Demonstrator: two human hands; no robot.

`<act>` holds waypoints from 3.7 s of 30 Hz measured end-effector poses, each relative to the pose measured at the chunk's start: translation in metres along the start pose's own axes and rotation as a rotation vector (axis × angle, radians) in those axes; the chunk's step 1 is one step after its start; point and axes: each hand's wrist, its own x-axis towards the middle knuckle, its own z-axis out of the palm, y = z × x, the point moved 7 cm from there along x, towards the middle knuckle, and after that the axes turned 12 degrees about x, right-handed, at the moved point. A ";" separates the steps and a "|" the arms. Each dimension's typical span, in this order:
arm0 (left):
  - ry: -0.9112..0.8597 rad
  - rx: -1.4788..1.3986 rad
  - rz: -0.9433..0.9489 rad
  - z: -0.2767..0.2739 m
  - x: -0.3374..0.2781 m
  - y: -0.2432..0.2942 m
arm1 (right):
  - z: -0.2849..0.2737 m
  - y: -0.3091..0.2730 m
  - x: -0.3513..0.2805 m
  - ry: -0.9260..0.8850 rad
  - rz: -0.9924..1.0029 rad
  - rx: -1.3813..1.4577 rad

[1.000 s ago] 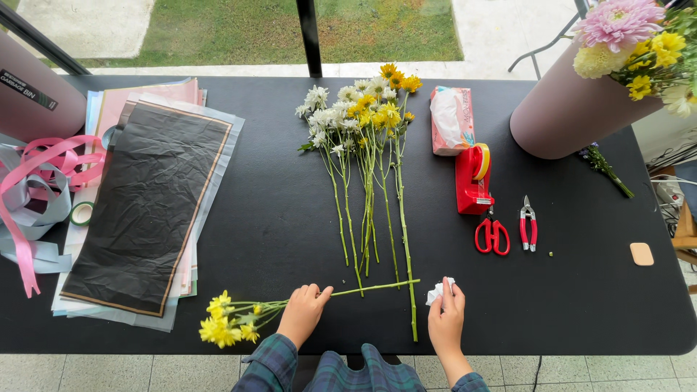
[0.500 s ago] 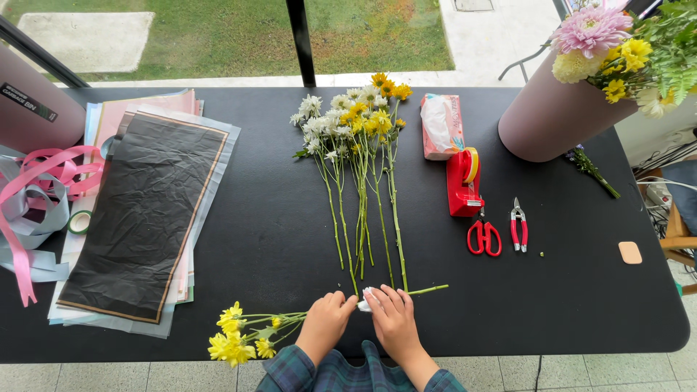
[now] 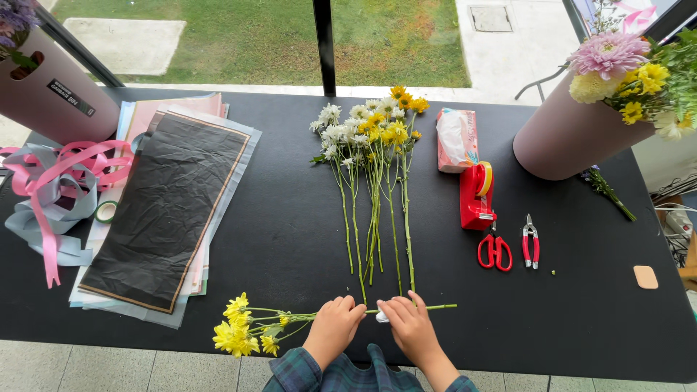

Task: The person prepares flowers by using shears to cut the stems and removing leaves from them by hand before placing them on a table.

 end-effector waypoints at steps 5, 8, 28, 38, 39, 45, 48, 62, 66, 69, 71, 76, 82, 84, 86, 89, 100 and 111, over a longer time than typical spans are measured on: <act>-0.011 -0.029 0.000 -0.010 0.003 0.003 | 0.000 0.012 -0.013 0.002 -0.014 -0.071; -0.010 -0.043 -0.005 -0.011 0.001 0.008 | 0.007 0.020 -0.019 -0.008 -0.036 -0.054; 0.029 -0.058 -0.019 -0.018 0.017 -0.039 | -0.008 0.066 0.003 -0.006 0.034 -0.148; -0.037 -0.040 -0.005 -0.014 0.035 -0.050 | -0.015 0.090 0.006 -0.022 0.031 -0.182; -0.041 -0.051 -0.004 -0.013 0.037 -0.051 | -0.015 0.092 0.007 -0.038 0.023 -0.159; -0.059 -0.056 -0.018 -0.006 0.045 -0.054 | -0.020 0.112 0.004 -0.039 0.075 -0.223; -0.089 -0.045 -0.021 -0.004 0.043 -0.056 | -0.018 0.120 0.000 -0.077 0.076 -0.194; -0.154 -0.043 -0.025 0.001 0.041 -0.057 | -0.014 0.129 -0.006 -0.121 0.148 -0.265; -0.158 -0.029 -0.017 0.001 0.040 -0.060 | -0.016 0.130 -0.008 -0.129 0.182 -0.261; -0.148 -0.060 -0.042 -0.004 0.039 -0.065 | -0.027 0.139 -0.014 -0.004 0.283 -0.219; -0.159 -0.060 -0.055 -0.006 0.038 -0.068 | -0.030 0.154 -0.027 0.071 0.432 -0.176; -0.174 -0.044 -0.076 0.001 0.032 -0.072 | -0.034 0.183 -0.063 0.386 1.078 0.246; -0.188 -0.060 -0.096 0.008 0.034 -0.062 | -0.012 0.137 -0.067 0.618 1.113 0.319; -0.238 -0.074 -0.128 0.020 0.033 -0.058 | -0.019 0.078 -0.016 0.478 0.592 0.355; -0.301 -0.093 -0.142 0.034 0.032 -0.055 | -0.016 0.052 0.004 0.360 0.415 0.220; -0.402 -0.117 -0.146 0.038 0.035 -0.052 | 0.000 0.029 0.020 0.200 0.187 0.080; -0.472 -0.142 -0.096 0.045 0.031 -0.044 | 0.023 0.016 0.039 0.054 -0.009 -0.151; -0.512 -0.139 -0.102 0.054 0.024 -0.050 | 0.011 0.027 0.029 0.009 -0.044 0.020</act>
